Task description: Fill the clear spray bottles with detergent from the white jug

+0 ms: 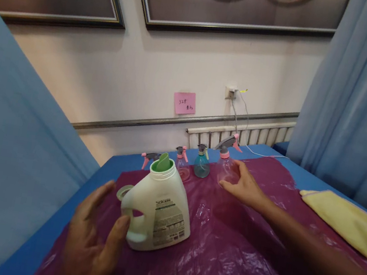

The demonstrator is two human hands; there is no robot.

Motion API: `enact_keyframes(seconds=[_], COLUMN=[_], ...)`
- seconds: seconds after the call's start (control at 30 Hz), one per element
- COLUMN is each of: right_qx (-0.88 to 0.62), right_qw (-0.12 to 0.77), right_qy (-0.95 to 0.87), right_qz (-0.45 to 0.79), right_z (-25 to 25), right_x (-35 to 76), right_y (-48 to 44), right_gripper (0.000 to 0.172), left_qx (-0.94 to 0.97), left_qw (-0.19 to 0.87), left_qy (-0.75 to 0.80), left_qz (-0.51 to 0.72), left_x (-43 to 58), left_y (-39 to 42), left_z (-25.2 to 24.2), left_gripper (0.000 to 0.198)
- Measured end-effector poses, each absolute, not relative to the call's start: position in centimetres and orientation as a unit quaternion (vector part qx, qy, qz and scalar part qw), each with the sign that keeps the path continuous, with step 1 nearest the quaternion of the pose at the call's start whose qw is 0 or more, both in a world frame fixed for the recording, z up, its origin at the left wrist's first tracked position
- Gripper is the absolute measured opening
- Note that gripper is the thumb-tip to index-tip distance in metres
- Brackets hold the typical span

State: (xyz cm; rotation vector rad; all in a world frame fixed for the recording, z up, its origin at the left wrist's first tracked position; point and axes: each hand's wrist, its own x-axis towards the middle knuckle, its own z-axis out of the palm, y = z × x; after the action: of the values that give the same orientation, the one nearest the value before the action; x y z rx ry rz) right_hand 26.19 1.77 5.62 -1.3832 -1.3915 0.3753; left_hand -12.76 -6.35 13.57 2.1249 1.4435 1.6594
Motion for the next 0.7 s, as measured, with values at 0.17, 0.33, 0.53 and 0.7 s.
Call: enact_keyframes(seconds=[0.17,0.33,0.53,0.7], right_qx=[-0.531,-0.491,-0.484,-0.476], right_qw=[0.533,0.508,0.473,0.456], right_qy=[-0.642,-0.691,-0.728,-0.746], right_qz=[0.147,0.153,0.107,0.092], right_z=[11.5,15.9,18.9,19.9], right_x=[24.2,21.8,20.5,20.1], right_y=[-2.3,-5.0,-6.2,-6.2], right_gripper=[0.079,0.074,0.073,0.071], left_qx=[0.752,0.766,0.741,0.742], left_qw=[0.147,0.281,0.419,0.447], left_qy=[0.368,0.31,0.263,0.254], left_qz=[0.526,0.488,0.454,0.431], left_x=[-7.8,-3.3,-2.0,-2.6], left_y=[-6.7,-4.0,-2.0,-1.2], left_z=[21.1,26.4,28.6,29.1], left_gripper=[0.063,0.07,0.077,0.075])
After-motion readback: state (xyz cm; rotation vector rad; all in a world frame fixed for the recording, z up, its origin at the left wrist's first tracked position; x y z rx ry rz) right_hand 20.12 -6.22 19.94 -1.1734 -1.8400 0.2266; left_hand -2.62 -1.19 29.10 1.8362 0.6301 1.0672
